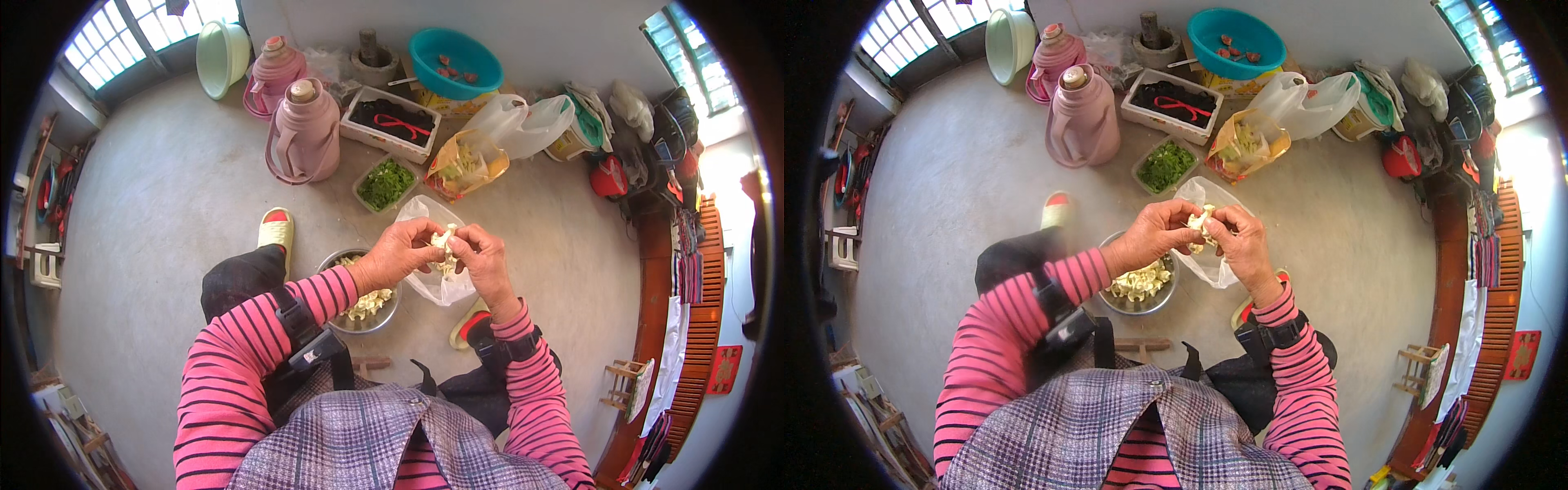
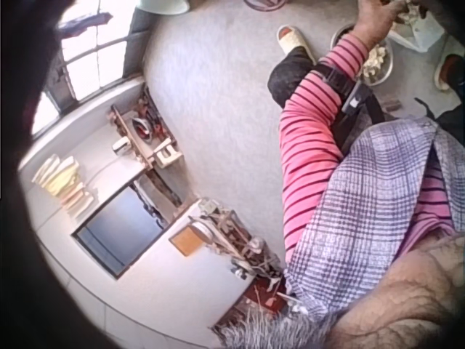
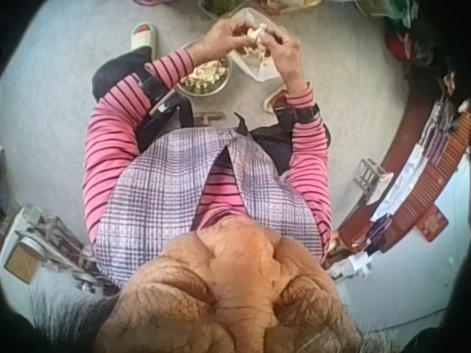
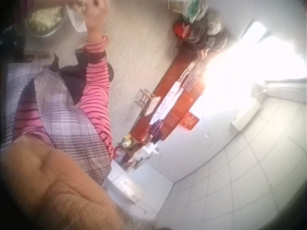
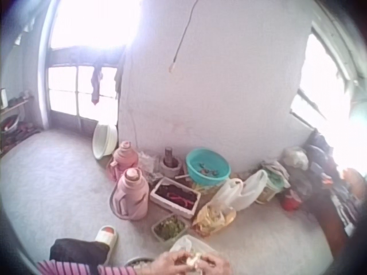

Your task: The person sits on a low stool and peels small white vegetable pieces by hand, placing the peeled pieces into a metal bowl and the peels into a plastic bag. The person continues this repetitive peeling process throughout the clip.

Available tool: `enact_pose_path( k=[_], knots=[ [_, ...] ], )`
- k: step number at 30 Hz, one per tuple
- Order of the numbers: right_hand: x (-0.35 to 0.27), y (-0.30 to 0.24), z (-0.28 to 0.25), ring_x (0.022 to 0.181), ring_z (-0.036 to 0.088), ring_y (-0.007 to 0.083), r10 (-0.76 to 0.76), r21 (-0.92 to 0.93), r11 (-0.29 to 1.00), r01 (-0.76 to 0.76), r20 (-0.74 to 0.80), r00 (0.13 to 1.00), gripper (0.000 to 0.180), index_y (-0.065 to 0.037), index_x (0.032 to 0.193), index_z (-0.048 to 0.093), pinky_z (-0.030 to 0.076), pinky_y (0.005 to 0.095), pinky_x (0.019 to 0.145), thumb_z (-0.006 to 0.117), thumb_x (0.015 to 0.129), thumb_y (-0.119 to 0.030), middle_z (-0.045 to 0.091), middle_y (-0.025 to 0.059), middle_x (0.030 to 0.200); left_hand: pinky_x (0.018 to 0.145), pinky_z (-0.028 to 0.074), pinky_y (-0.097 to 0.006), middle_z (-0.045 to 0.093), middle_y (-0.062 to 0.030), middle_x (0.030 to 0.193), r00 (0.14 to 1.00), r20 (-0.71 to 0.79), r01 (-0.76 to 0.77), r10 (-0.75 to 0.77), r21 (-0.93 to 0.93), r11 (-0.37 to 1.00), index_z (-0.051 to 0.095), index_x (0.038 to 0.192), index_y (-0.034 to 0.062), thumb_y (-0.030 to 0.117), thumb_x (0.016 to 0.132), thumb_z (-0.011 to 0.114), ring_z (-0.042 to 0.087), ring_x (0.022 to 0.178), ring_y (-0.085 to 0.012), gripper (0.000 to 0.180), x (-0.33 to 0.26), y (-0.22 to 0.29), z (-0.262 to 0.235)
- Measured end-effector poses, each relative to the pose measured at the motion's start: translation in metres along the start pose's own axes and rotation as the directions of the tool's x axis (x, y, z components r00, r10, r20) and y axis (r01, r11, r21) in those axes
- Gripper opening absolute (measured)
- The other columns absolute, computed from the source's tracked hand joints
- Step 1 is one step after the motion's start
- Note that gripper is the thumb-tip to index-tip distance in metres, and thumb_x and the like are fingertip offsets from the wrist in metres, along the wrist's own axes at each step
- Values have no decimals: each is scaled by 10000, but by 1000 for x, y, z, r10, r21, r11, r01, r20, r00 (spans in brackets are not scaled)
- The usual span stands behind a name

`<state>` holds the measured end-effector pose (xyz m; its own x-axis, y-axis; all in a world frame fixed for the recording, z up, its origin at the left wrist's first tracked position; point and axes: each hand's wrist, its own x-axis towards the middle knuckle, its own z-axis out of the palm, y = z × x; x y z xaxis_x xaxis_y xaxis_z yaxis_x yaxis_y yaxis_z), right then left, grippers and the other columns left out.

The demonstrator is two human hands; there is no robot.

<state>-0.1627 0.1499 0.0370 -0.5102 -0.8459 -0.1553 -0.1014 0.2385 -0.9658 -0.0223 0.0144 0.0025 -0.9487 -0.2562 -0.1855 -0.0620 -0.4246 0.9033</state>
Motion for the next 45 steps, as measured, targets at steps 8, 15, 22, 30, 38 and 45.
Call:
enact_pose_path(
  k=[8, 15, 22, 30, 38, 45],
  knots=[
    [-1, -6, 0, 681, 572, 66, 28, -45, 999, -26, 42, 999, 171, 8, 884, 653, 465, 223, 542, 685, 877, -159, 614, 5, 809, 677, 512, -233, 628, -9, 891, 988, -46, -132, 147, 244, 961, 570, 1132, -3, 91, 898, 679, 585, 771, -66, 275, -2, -2, 4],
    [-3, -2, 9, 657, 553, 57, -99, -170, 981, 93, -32, 995, 84, 6, 825, 621, 463, 228, 595, 670, 818, -62, 605, 12, 745, 651, 497, -275, 585, -62, 797, 937, -57, -267, 345, 521, 811, 576, 1064, 3, 70, 847, 689, 546, 694, -97, 253, -6, -2, 11],
    [-2, 2, 10, 612, 551, 53, -51, -166, 985, 41, -54, 997, 85, 5, 795, 603, 470, 227, 559, 670, 811, -45, 597, 5, 693, 647, 501, -310, 596, -128, 795, 925, -38, -285, 379, 592, 754, 582, 1051, 8, 75, 823, 672, 568, 676, -158, 254, -6, -3, 12],
    [-2, -2, 7, 605, 586, 65, -19, -73, 997, 19, 1, 1000, 76, 16, 844, 629, 489, 214, 555, 653, 843, -56, 624, 13, 712, 635, 497, -292, 635, -76, 773, 979, -58, -152, 193, 416, 897, 621, 1011, -17, 135, 853, 667, 583, 681, -109, 225, -5, 2, 10],
    [2, -3, 1, 616, 580, 61, 14, -27, 1000, -13, 53, 998, 92, 9, 836, 629, 499, 223, 526, 650, 834, -81, 634, 22, 727, 661, 541, -254, 674, -62, 829, 998, 5, -56, 56, 154, 986, 612, 1044, -22, 133, 901, 607, 628, 699, -97, 211, -1, 1, 7],
    [2, -4, 1, 626, 575, 68, 8, -80, 997, -1, 78, 997, 137, 9, 861, 630, 495, 230, 519, 654, 852, -126, 624, 18, 747, 656, 548, -261, 674, -72, 835, 998, 4, -57, 58, 240, 969, 596, 1074, -28, 145, 925, 568, 645, 695, -113, 230, -1, 1, 7]
  ],
)
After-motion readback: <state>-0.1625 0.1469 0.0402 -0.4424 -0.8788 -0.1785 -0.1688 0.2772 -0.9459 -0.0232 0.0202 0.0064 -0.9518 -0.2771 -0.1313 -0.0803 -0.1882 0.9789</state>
